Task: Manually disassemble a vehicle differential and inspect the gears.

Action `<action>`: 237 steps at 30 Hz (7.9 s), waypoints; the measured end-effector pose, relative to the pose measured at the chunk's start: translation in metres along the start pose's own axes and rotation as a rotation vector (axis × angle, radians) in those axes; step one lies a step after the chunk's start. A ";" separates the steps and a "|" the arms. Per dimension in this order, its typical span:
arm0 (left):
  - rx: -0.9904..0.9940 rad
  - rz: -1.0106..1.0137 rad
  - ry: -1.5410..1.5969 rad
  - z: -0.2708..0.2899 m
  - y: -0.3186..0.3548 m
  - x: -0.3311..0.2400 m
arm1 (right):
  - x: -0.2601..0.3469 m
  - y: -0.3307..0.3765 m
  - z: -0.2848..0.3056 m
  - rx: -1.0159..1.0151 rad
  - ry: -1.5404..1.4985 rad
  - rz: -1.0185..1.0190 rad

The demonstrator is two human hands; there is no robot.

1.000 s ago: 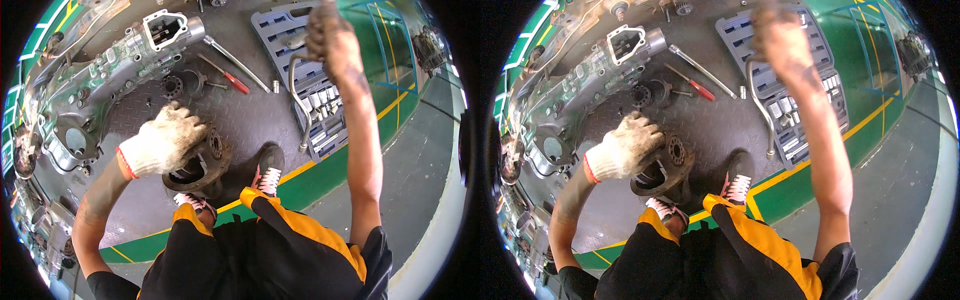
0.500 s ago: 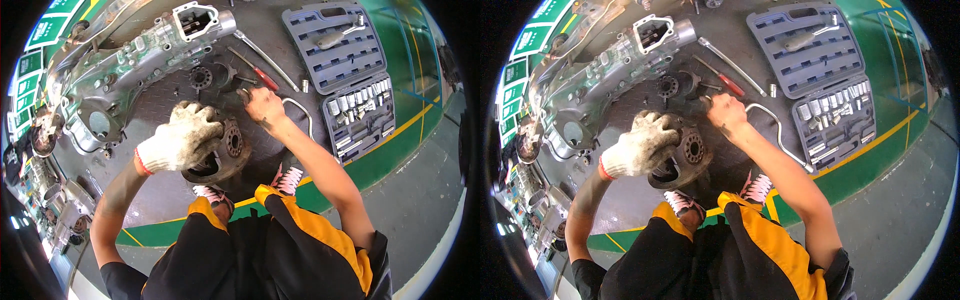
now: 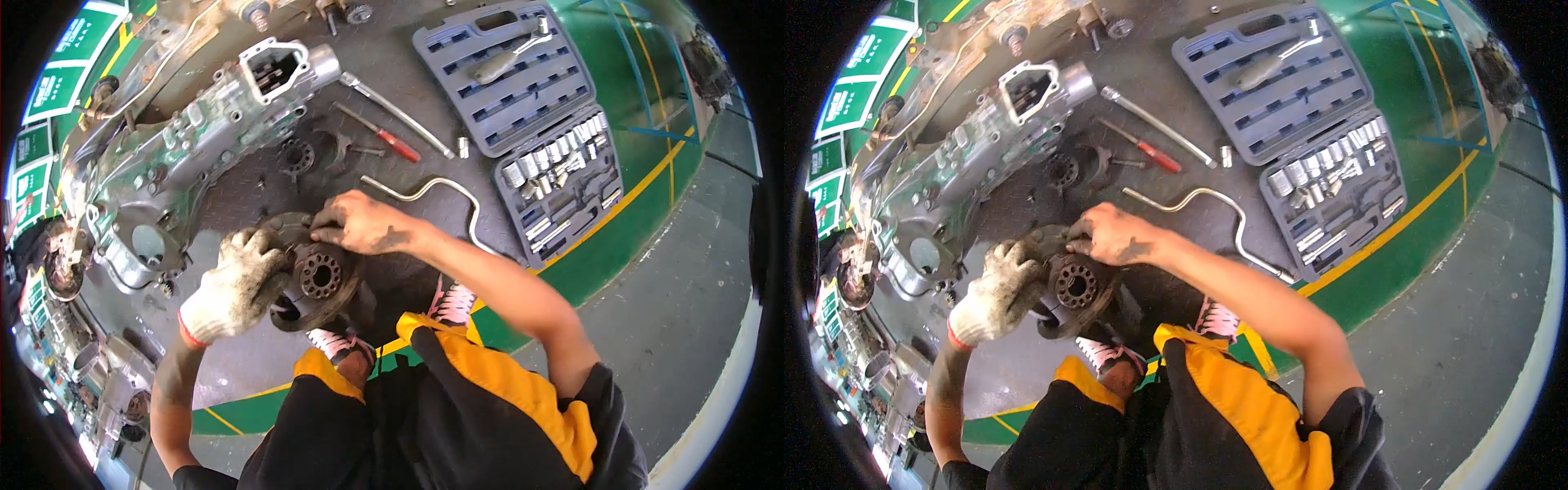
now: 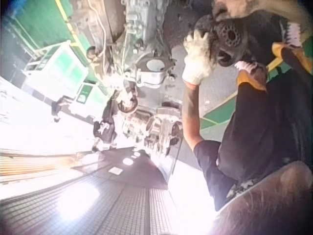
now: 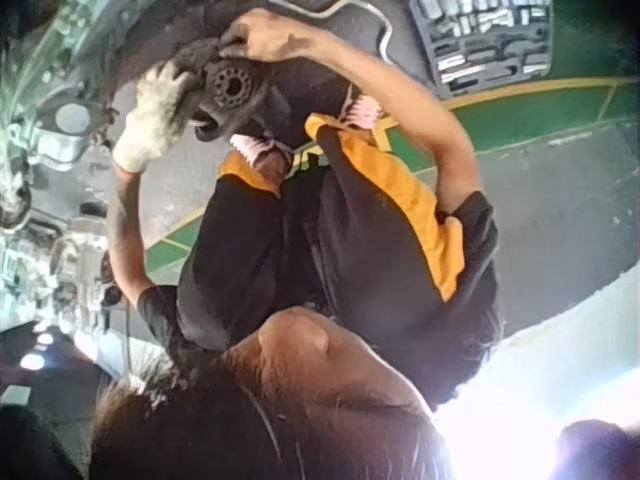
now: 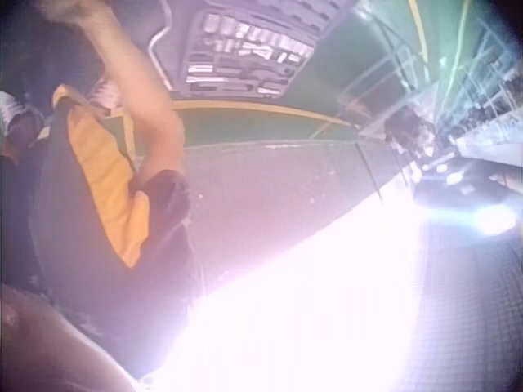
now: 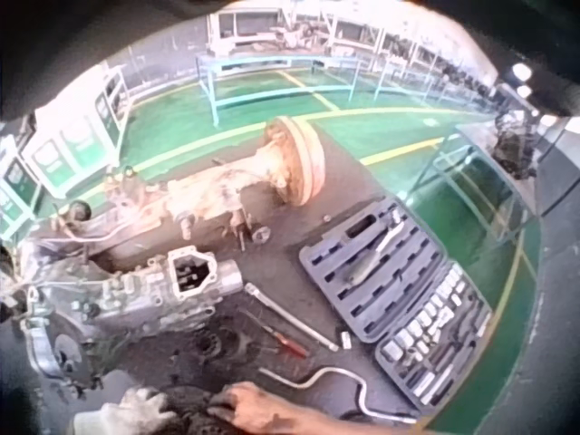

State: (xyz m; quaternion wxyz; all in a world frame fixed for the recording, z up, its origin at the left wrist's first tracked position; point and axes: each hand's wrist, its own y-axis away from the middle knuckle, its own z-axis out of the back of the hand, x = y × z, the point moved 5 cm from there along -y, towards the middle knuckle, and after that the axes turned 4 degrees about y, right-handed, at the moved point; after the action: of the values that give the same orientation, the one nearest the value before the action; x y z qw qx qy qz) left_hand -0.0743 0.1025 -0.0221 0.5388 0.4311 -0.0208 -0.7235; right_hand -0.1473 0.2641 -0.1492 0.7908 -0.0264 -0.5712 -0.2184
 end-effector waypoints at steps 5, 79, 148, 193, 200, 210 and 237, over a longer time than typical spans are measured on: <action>-0.028 -0.001 -0.091 -0.009 0.015 0.016 | -0.001 -0.023 0.005 0.195 -0.029 -0.057; -0.196 0.336 0.125 -0.020 0.009 0.008 | 0.004 -0.042 0.028 0.633 0.251 -0.187; -0.184 0.051 0.160 -0.008 -0.001 -0.002 | -0.001 -0.053 0.011 0.655 0.409 -0.178; -0.086 0.116 0.065 0.001 -0.006 -0.002 | 0.015 -0.043 0.022 0.576 0.205 -0.053; 0.046 0.241 -0.013 -0.005 -0.005 0.009 | 0.011 -0.045 0.013 0.475 0.044 0.106; 0.111 0.267 -0.043 -0.011 -0.005 0.007 | 0.016 -0.043 0.028 0.560 0.305 -0.046; 0.121 0.214 0.163 -0.004 -0.010 0.003 | 0.012 -0.037 0.025 0.398 0.191 -0.001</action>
State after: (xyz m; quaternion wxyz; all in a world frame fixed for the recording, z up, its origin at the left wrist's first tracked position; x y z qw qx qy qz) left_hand -0.0794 0.1056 -0.0314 0.5859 0.5155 -0.0663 -0.6218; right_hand -0.1803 0.2345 -0.1371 0.8308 0.1514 -0.5257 -0.1030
